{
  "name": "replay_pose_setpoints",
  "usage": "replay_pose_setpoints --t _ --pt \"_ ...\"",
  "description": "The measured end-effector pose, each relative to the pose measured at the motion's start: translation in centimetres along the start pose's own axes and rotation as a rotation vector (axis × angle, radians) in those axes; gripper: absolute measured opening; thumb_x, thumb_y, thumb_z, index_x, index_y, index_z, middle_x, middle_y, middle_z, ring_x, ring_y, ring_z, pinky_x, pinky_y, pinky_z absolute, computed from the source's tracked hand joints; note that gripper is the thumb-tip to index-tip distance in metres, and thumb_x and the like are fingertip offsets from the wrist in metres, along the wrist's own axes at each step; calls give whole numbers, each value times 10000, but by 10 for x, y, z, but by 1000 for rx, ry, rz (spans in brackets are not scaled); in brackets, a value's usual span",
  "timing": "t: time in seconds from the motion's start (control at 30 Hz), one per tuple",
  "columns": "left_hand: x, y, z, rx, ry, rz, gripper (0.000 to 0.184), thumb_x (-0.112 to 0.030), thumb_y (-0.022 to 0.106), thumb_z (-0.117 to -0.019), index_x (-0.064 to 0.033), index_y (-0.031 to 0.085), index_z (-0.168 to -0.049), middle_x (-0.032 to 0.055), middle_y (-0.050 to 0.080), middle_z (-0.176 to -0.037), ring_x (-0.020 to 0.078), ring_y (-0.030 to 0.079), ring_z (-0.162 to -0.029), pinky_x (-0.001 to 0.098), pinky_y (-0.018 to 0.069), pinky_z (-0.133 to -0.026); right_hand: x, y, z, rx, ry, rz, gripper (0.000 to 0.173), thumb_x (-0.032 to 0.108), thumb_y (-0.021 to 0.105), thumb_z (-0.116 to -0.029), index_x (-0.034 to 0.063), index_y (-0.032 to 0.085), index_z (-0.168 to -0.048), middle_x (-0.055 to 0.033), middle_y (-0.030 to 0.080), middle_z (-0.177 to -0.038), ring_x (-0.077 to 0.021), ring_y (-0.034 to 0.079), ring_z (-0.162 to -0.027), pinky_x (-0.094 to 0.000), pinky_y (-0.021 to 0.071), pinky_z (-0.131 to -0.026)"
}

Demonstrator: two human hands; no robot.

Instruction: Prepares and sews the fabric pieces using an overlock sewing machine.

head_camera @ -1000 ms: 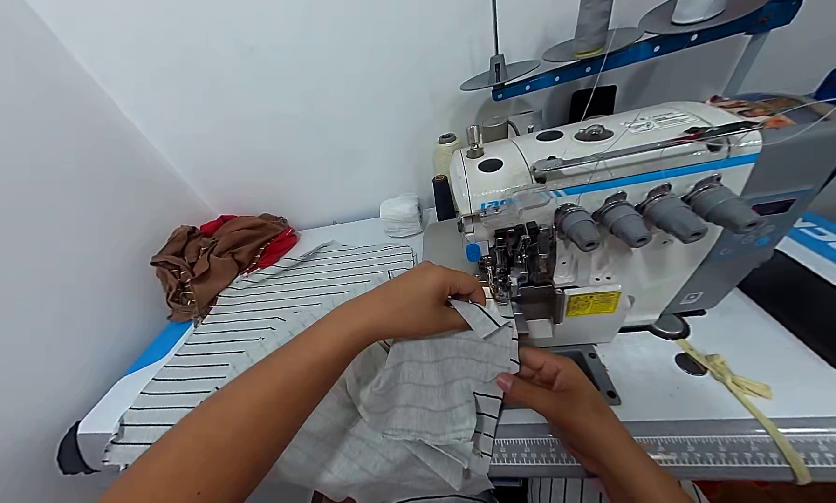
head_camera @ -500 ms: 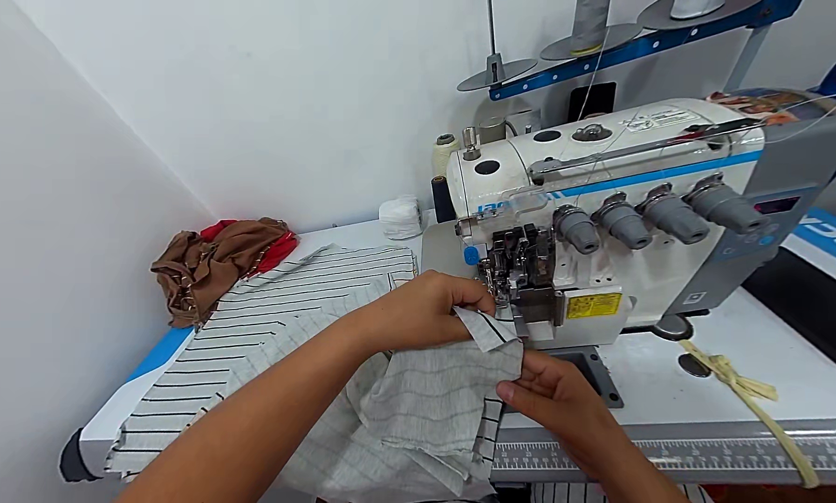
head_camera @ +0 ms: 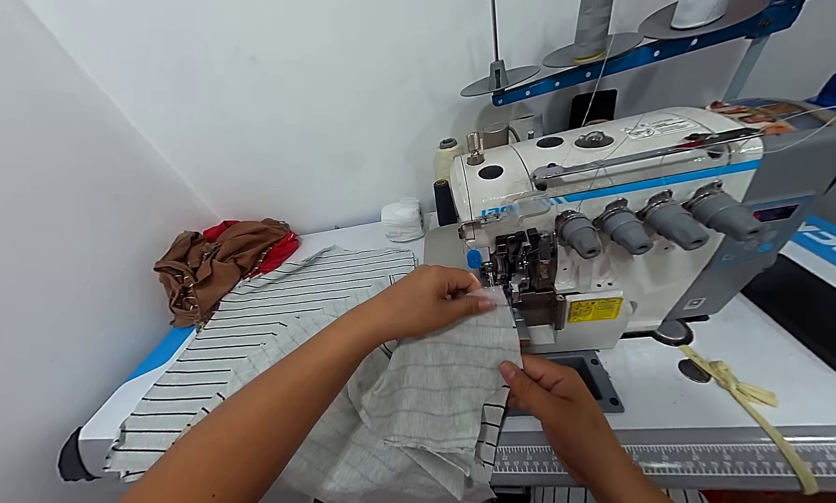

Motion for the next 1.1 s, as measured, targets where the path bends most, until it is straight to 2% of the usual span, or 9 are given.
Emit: replay_pose_setpoints --t 0.13,0.23,0.4,0.5,0.6,0.67,0.77,0.9,1.1 --pt "7 -4 1 -19 -192 -58 300 -323 631 -1024 -84 677 -848 -34 551 -651 40 499 -577 230 398 -550 0 4 7 26 -30 12 211 177 542 -1038 80 716 -971 1 733 -845 -82 715 -788 -260 610 -750" --pt "6 -3 7 -5 -245 -66 270 -331 689 -986 -92 682 -860 -43 539 -602 36 482 -529 222 386 -513 -1 6 15 59 -45 59 194 187 551 -1041 89 710 -991 23 729 -840 -62 707 -771 -238 603 -729" --pt "4 0 14 -155 -136 -163 237 -331 719 -962 -103 692 -906 -45 506 -543 50 443 -457 235 373 -456 -3 6 19 52 -13 70 183 175 557 -1035 86 717 -1017 26 740 -851 -64 719 -781 -242 613 -735" --pt "-17 10 23 -344 91 -429 96 -178 691 -967 -96 725 -1005 48 667 -869 201 671 -760 407 574 -649 -2 6 20 56 -15 60 178 164 556 -1035 85 714 -1020 32 739 -857 -61 717 -782 -240 612 -731" --pt "-45 36 42 -507 183 -688 226 28 630 -863 -88 771 -996 100 707 -1025 282 690 -952 446 565 -755 0 8 25 61 -25 45 152 124 559 -1032 80 705 -1029 45 736 -863 -45 713 -780 -237 611 -726" --pt "-54 57 55 -541 90 -739 277 -38 578 -914 -73 765 -1116 98 724 -1094 263 709 -1000 418 588 -787 0 8 31 58 -38 40 136 95 560 -1030 80 695 -1027 55 735 -863 -35 713 -787 -242 614 -736" --pt "-54 77 62 -520 37 -630 428 -324 451 -1056 -68 690 -1303 168 680 -1317 344 654 -1235 486 553 -981 -2 7 38 35 -90 38 135 57 557 -1022 89 687 -1029 101 714 -854 8 677 -758 -214 586 -710" --pt "-53 75 50 -484 77 -492 474 -398 466 -1050 -77 684 -1322 192 654 -1358 353 596 -1318 509 484 -1079 -1 5 39 -43 -138 -7 173 16 538 -1015 101 689 -1020 113 707 -863 20 659 -750 -188 568 -694" --pt "-48 70 40 -484 56 -440 467 -410 500 -1042 -97 683 -1335 207 643 -1367 347 589 -1329 511 472 -1095 -1 1 32 -81 -147 3 183 20 518 -1023 90 687 -1015 81 715 -855 -4 675 -759 -202 578 -698"
Point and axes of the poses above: each hand's wrist, its own z-axis away from the middle knuckle, its own y-axis out of the palm, x = y × z, the point moved 7 cm from there along -z, towards the middle knuckle
